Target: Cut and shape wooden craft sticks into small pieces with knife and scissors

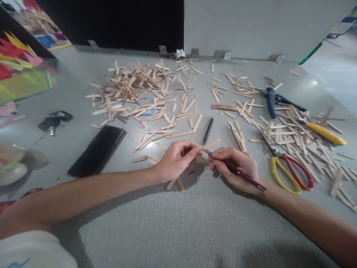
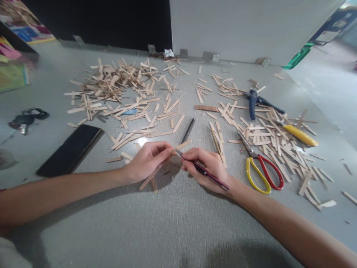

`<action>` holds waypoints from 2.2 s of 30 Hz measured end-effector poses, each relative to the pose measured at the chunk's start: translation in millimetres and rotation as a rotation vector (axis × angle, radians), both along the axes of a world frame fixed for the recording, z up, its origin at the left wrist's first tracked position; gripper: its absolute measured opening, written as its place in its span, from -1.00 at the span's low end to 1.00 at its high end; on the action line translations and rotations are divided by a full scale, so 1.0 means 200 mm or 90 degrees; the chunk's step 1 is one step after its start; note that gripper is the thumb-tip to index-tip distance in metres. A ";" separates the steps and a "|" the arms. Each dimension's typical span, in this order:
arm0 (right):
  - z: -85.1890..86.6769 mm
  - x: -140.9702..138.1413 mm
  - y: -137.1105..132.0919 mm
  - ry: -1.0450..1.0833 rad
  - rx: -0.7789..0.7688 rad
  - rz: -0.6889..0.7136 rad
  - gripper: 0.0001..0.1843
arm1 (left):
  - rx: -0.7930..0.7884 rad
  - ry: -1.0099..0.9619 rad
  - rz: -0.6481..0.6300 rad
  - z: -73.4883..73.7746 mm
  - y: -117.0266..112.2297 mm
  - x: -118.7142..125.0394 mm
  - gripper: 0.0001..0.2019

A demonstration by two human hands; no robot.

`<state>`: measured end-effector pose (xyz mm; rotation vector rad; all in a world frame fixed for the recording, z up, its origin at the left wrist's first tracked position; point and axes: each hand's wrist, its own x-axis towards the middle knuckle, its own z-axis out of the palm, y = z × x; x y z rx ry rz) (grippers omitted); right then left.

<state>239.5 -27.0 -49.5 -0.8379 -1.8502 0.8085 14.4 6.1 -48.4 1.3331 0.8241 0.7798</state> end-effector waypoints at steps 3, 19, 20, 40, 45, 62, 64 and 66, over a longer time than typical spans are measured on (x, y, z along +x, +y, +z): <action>0.00 0.02 0.01 -0.058 0.062 -0.009 -0.85 | 0.003 0.003 0.000 0.00 0.00 0.00 -0.58; 0.03 -0.01 -0.02 -0.032 -0.058 -0.064 -0.87 | 0.123 0.087 0.059 -0.02 -0.05 0.01 -0.74; 0.03 -0.02 -0.03 -0.016 -0.096 -0.076 -0.85 | 0.136 0.098 0.064 -0.02 -0.05 0.01 -0.73; -0.01 -0.03 -0.08 -0.084 0.070 -0.066 -0.83 | 0.069 0.049 0.046 -0.02 -0.06 0.01 -0.67; -0.02 -0.02 -0.07 -0.153 0.203 -0.053 -0.73 | -0.020 0.002 -0.010 -0.02 -0.05 0.01 -0.64; 0.02 -0.05 -0.04 -0.132 0.218 -0.121 -0.79 | 0.012 0.034 0.072 -0.04 -0.05 0.02 -0.80; 0.02 -0.05 -0.04 -0.131 0.223 -0.122 -0.79 | 0.020 0.035 0.071 -0.04 -0.05 0.02 -0.81; 0.02 -0.04 -0.03 -0.130 0.222 -0.129 -0.79 | 0.026 0.036 0.070 -0.03 -0.05 0.02 -0.81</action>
